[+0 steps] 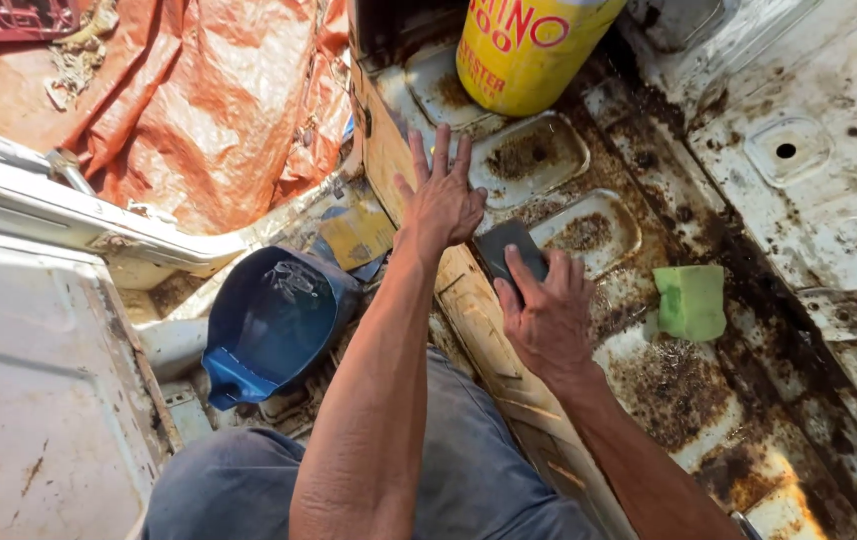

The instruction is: The person scrapes debris from the floor of a vehicle's cargo area using a metal scraper, then wipes the surface with a green sponge. A yellow can and a blue dustpan are visible nearby.

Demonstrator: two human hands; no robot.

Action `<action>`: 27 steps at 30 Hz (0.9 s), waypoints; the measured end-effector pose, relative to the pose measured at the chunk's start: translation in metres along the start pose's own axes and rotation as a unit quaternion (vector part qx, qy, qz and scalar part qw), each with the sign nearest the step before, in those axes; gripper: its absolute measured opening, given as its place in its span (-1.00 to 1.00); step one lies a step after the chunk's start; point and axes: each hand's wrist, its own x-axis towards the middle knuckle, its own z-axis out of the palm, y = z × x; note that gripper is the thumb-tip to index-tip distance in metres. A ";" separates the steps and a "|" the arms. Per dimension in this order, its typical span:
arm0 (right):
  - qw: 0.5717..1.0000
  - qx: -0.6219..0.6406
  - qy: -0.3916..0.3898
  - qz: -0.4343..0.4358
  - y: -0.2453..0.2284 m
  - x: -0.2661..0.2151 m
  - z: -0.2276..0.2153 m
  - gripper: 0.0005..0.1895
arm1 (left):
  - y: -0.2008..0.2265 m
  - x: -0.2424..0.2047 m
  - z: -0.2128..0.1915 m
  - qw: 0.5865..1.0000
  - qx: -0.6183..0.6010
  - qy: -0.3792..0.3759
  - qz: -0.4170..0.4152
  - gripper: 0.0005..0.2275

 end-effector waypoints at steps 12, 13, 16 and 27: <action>0.987 -0.054 -0.010 0.153 0.115 -0.172 -0.075 -0.45 | -0.016 0.007 0.008 0.998 0.002 -0.018 0.067 0.29; 0.986 -0.057 -0.005 0.159 0.107 -0.181 -0.104 -0.45 | -0.013 -0.003 0.004 0.997 0.005 -0.019 0.076 0.29; 0.977 -0.037 0.012 0.210 0.119 -0.252 -0.144 -0.37 | 0.016 -0.041 -0.005 0.995 0.024 -0.046 0.082 0.42; 0.973 -0.050 0.045 0.221 0.317 -0.530 -0.086 -0.61 | 0.041 -0.079 0.017 0.995 -0.029 -0.073 0.058 0.13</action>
